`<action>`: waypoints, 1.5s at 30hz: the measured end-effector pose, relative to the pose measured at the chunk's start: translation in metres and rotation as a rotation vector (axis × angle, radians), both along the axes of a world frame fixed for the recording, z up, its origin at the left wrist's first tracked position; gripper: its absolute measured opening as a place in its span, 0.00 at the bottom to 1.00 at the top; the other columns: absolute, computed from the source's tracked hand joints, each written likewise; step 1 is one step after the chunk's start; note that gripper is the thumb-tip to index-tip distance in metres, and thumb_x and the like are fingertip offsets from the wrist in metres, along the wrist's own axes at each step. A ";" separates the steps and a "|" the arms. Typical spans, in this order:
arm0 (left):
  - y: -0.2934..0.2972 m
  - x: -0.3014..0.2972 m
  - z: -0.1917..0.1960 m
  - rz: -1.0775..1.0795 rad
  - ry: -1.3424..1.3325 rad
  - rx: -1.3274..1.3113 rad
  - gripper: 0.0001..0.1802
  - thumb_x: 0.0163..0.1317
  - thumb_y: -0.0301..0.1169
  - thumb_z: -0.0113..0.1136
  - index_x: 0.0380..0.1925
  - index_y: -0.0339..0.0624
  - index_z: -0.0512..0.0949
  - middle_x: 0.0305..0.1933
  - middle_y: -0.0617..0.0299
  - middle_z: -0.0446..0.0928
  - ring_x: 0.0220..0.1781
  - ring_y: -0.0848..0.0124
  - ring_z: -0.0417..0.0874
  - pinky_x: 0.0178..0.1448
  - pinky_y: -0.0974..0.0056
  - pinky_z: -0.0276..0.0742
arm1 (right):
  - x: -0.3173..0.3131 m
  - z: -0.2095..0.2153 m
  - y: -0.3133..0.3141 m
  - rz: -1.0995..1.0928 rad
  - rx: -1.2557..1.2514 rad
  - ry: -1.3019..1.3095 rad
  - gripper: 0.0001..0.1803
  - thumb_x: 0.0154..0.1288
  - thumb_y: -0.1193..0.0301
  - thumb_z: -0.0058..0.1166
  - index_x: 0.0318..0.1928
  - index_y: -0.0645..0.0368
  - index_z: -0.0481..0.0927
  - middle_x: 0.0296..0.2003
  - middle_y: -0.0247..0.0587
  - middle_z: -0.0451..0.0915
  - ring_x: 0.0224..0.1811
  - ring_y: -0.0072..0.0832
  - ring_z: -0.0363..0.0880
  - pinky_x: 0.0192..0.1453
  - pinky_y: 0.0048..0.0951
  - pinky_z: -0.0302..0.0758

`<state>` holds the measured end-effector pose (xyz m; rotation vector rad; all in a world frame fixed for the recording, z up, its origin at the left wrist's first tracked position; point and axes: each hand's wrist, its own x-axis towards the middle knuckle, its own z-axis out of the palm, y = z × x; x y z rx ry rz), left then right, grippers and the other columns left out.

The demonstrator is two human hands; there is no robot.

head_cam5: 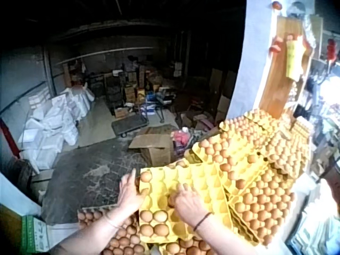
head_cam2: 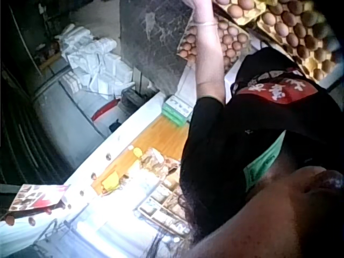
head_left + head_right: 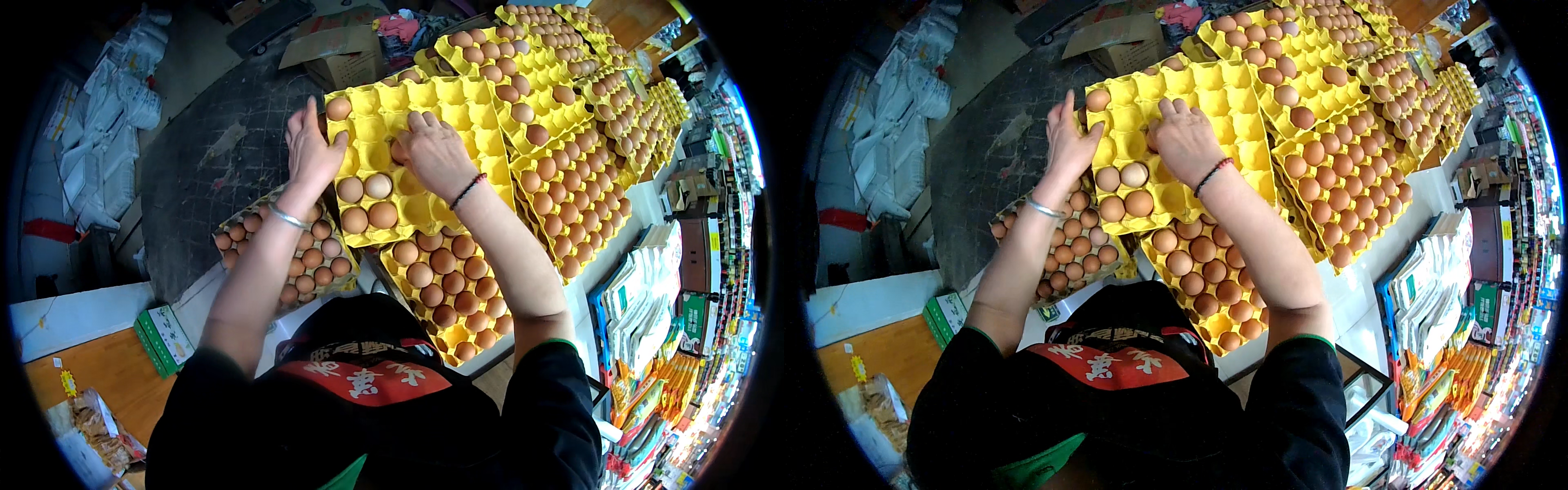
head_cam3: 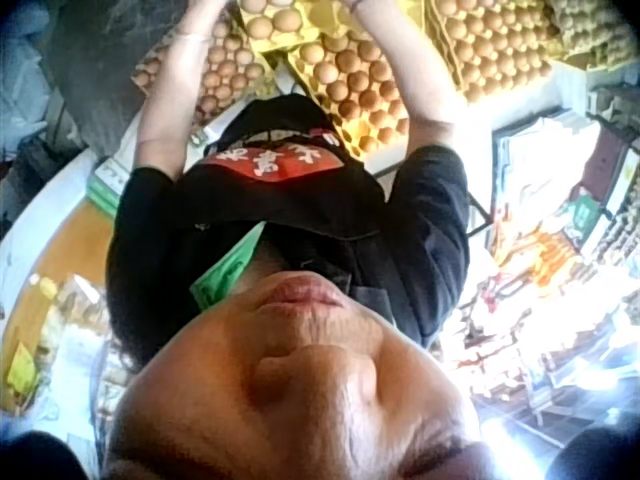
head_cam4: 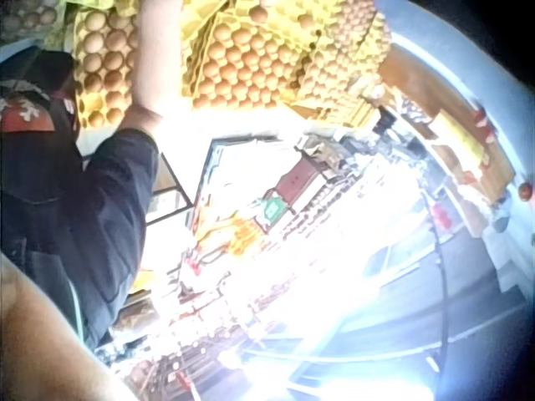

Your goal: The person picks up eggs from yellow trays and places them into a smaller tray. They repeatedly transfer eggs one by one, occasionally moving trays to access more eggs. The person also briefly places an egg into a red plastic bag before continuing to arrange eggs in the tray.

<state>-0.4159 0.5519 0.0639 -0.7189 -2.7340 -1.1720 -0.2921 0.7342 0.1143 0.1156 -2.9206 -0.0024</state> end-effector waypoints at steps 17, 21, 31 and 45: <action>0.009 -0.064 0.068 -0.624 0.306 -0.595 0.24 0.45 0.27 0.70 0.47 0.46 0.80 0.49 0.62 0.80 0.50 0.59 0.79 0.53 0.60 0.76 | 0.038 0.023 0.115 -0.432 -0.917 0.657 0.19 0.48 0.70 0.67 0.39 0.68 0.77 0.28 0.40 0.82 0.29 0.24 0.79 0.34 0.25 0.76; 0.016 -0.065 0.086 -0.652 0.172 -0.459 0.22 0.48 0.24 0.67 0.48 0.40 0.79 0.49 0.58 0.79 0.52 0.58 0.79 0.55 0.61 0.75 | 0.063 0.018 0.181 -0.940 -0.630 0.550 0.23 0.49 0.61 0.64 0.39 0.68 0.77 0.32 0.51 0.83 0.35 0.41 0.83 0.41 0.35 0.79; 0.186 -0.010 0.126 -0.878 -0.001 0.042 0.22 0.57 0.30 0.65 0.53 0.39 0.77 0.48 0.57 0.81 0.47 0.70 0.81 0.53 0.66 0.76 | 0.070 -0.007 0.206 -0.954 -0.378 0.350 0.20 0.55 0.60 0.58 0.40 0.65 0.82 0.43 0.54 0.78 0.48 0.47 0.77 0.52 0.42 0.76; 0.321 0.031 0.062 -0.947 0.299 -0.186 0.22 0.58 0.38 0.61 0.53 0.44 0.78 0.52 0.54 0.79 0.54 0.56 0.79 0.58 0.58 0.74 | 0.110 -0.013 0.158 -0.647 -0.864 0.747 0.12 0.59 0.71 0.61 0.42 0.65 0.80 0.39 0.44 0.73 0.37 0.31 0.75 0.36 0.27 0.74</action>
